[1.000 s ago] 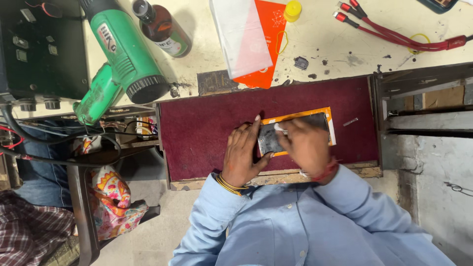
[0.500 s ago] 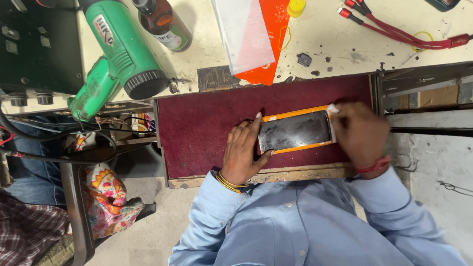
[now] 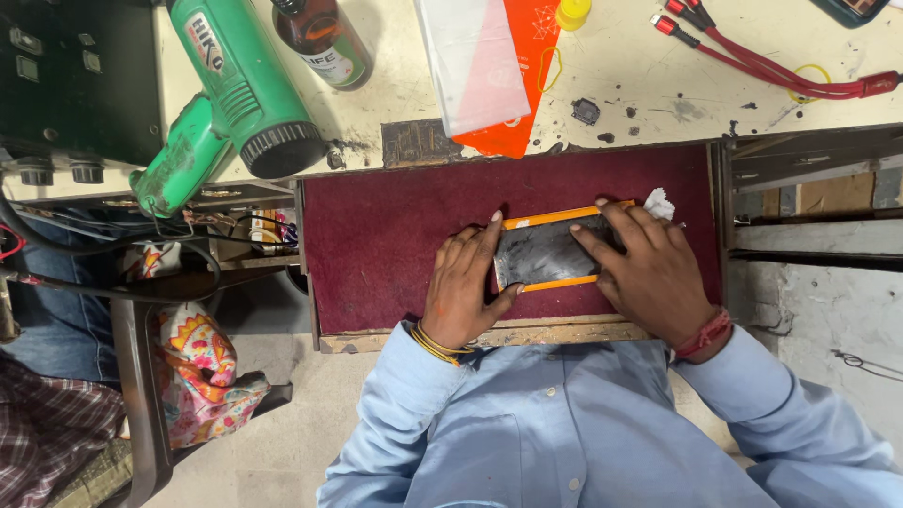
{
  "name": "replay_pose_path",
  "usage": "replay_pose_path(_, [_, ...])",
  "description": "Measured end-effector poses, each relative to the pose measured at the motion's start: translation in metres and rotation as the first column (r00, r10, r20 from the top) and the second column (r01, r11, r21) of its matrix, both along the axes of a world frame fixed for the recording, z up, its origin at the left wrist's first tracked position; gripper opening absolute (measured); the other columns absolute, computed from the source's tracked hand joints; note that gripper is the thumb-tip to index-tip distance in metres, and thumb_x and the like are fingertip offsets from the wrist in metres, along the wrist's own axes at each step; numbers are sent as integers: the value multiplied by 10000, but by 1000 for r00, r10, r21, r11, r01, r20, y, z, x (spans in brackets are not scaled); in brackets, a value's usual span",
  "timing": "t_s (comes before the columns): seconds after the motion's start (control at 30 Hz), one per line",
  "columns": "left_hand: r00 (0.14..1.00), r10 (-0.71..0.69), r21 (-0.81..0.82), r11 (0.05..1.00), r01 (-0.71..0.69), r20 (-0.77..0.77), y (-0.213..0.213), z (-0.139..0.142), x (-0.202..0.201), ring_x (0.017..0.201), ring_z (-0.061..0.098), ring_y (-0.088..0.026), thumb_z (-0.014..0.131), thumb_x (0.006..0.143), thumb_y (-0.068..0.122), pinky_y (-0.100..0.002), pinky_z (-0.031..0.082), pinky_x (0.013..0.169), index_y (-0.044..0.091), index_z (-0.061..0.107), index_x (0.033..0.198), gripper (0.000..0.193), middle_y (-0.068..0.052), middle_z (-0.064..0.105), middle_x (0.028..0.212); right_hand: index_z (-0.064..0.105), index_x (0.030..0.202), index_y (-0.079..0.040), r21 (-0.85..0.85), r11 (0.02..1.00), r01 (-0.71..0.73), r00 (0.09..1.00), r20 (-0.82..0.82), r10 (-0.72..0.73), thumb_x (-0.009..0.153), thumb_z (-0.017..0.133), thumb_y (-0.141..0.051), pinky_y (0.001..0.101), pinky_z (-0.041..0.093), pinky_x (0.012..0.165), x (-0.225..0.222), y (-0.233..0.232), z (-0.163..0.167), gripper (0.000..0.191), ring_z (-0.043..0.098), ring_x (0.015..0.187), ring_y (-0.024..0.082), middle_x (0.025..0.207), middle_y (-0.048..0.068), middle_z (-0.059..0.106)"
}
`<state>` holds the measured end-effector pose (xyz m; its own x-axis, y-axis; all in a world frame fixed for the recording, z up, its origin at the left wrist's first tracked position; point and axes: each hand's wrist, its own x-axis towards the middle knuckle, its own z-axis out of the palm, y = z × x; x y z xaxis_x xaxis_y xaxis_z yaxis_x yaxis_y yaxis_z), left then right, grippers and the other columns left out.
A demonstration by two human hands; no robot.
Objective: The person repeatedly wipes a small rectangular electronic component with a white cloth. They periodically apply liquid from a brown bottle onto the component and continue wiping. The person also uses a finger to rub the surface at times.
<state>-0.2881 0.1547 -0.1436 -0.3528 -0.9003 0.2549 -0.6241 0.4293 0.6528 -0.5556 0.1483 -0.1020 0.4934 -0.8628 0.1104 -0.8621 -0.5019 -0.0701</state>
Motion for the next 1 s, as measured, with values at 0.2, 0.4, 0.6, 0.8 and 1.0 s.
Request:
replay_pose_path(0.2, [1000, 12, 14, 1000, -11, -9, 0, 2, 0, 1287, 516, -381, 873, 754, 258, -502, 371, 1137, 18, 333, 1586, 1021, -197, 582, 1325, 675, 1339, -247, 17, 999, 39, 998, -54, -38, 736, 707, -213, 446, 459, 934, -2, 2, 0, 605, 540, 1286, 284, 1477, 90, 539])
replay_pose_path(0.4, [1000, 10, -8, 1000, -10, 11, 0, 1, -1, 1284, 514, -384, 880, 734, 254, -514, 364, 1142, 6, 333, 1581, 1038, -204, 577, 1322, 675, 1346, -241, -35, 997, 64, 996, -55, -66, 752, 701, -223, 464, 452, 962, 2, 5, 3, 595, 540, 1293, 277, 1467, 86, 550])
replay_pose_path(0.6, [1000, 9, 6, 1000, -9, -7, 1, 2, 0, 1310, 512, -378, 875, 756, 246, -494, 376, 1151, 24, 337, 1593, 1020, -190, 575, 1344, 678, 1348, -236, -22, 998, 66, 998, -16, -66, 760, 708, -216, 456, 445, 964, -3, 5, 0, 589, 529, 1306, 280, 1479, 92, 541])
replay_pose_path(0.8, [1000, 2, 16, 1000, -2, -8, 0, 4, -1, 1297, 513, -384, 875, 759, 247, -507, 361, 1150, 9, 319, 1595, 1032, -192, 582, 1318, 680, 1340, -245, -5, 997, 76, 997, 2, -76, 746, 716, -237, 471, 443, 945, -4, 4, 4, 595, 531, 1281, 291, 1466, 104, 537])
replay_pose_path(1.0, [1000, 8, 13, 1000, -8, -4, 0, 4, -1, 1282, 512, -384, 877, 752, 249, -498, 370, 1131, 18, 319, 1591, 1033, -203, 577, 1318, 688, 1337, -253, -14, 992, 128, 991, -24, -128, 744, 717, -237, 483, 454, 938, 1, 5, 3, 594, 532, 1286, 324, 1464, 117, 549])
